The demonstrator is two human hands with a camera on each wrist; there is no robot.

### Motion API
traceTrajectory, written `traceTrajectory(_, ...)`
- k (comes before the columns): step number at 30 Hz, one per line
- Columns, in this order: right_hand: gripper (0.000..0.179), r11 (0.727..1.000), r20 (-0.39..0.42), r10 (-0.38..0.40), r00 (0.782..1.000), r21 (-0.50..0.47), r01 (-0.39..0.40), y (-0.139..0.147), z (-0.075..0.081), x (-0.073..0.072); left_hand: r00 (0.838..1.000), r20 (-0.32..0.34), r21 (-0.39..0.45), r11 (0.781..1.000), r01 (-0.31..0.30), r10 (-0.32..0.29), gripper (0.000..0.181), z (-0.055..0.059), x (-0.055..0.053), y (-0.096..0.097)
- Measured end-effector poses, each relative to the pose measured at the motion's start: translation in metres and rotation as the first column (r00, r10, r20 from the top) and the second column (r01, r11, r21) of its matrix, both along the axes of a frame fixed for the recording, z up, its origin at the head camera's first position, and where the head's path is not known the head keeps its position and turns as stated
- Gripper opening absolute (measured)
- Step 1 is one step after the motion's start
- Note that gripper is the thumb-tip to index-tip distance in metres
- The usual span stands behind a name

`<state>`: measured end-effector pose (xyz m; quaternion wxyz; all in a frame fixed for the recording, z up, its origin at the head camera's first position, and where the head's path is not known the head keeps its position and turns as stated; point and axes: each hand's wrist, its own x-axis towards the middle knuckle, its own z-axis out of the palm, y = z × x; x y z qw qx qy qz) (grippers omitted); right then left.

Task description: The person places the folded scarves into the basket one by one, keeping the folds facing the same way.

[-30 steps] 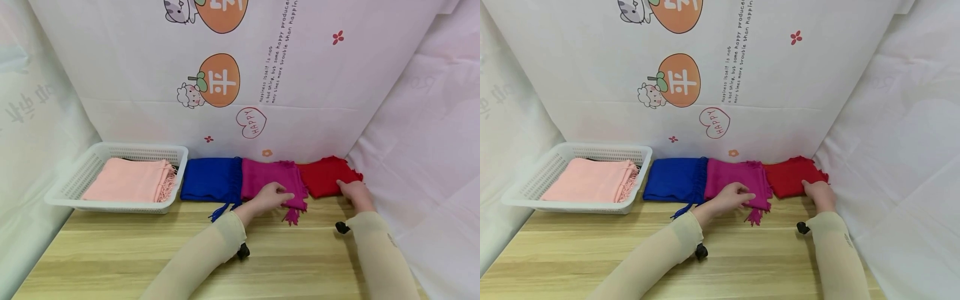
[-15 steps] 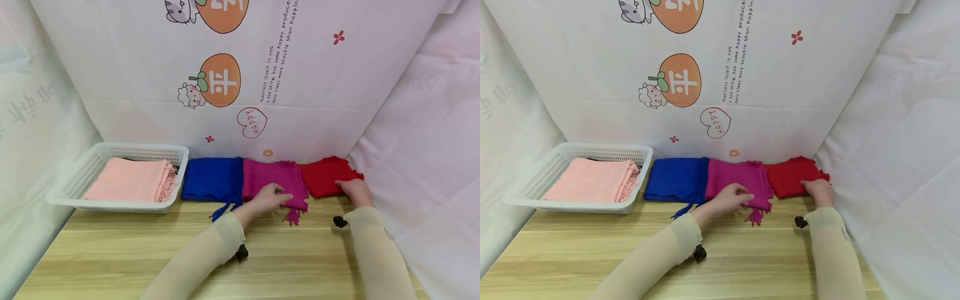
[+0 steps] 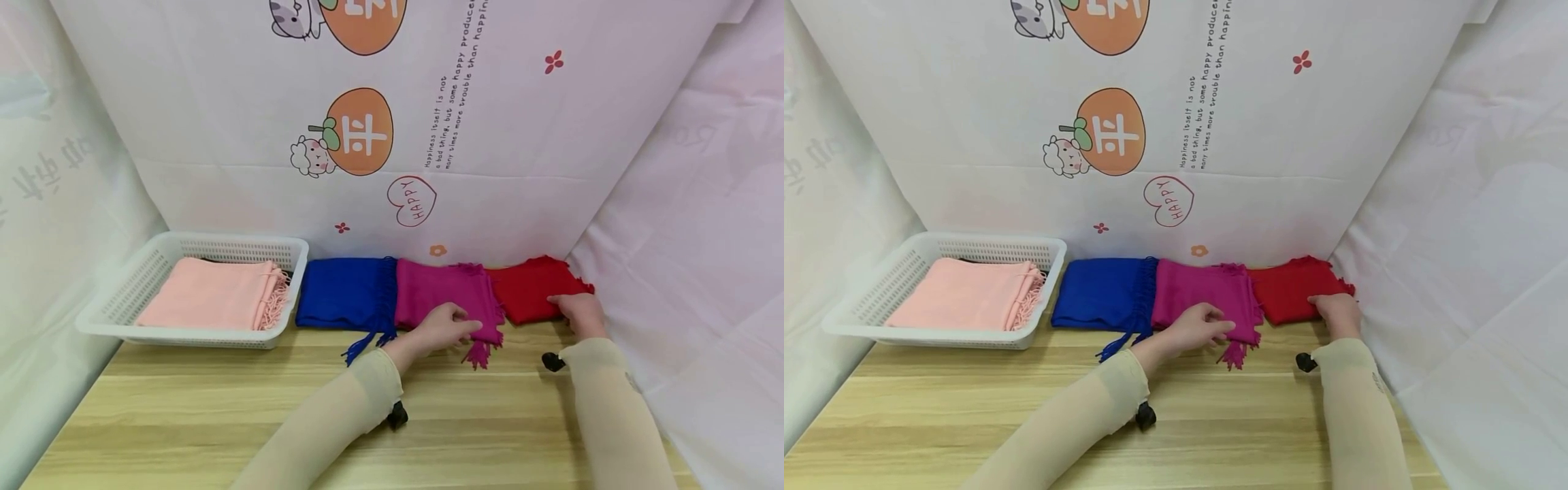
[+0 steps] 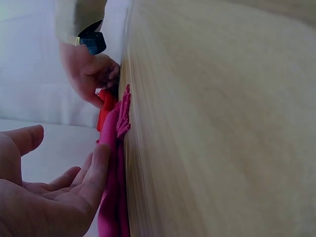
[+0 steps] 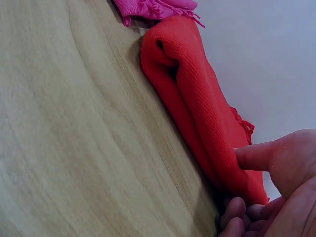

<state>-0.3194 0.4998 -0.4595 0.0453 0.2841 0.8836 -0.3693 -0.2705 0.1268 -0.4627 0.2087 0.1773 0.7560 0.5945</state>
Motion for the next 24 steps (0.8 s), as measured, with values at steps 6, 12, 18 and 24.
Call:
traceTrajectory(6,0.049,0.998,-0.006,-0.029,1.000,-0.049,0.029,-0.003,0.001,0.000,1.000,0.014,0.027,1.000,0.013,-0.014,0.064,0.001,0.000,0.002)
traceTrajectory(12,0.061,0.997,-0.022,-0.050,0.998,-0.061,0.049,-0.006,0.002,0.003,1.000,0.016,0.019,1.000,0.007,-0.008,0.064,-0.001,0.001,0.005)
traceTrajectory(18,0.065,0.990,-0.058,-0.091,0.994,-0.116,0.084,-0.008,0.000,0.009,1.000,0.023,0.019,1.000,-0.001,0.000,0.064,-0.005,0.002,0.009)
traceTrajectory(24,0.077,0.962,-0.108,-0.154,0.982,-0.243,0.124,-0.006,-0.006,0.012,0.997,0.072,0.056,0.998,0.004,-0.008,0.066,-0.008,0.003,0.012)
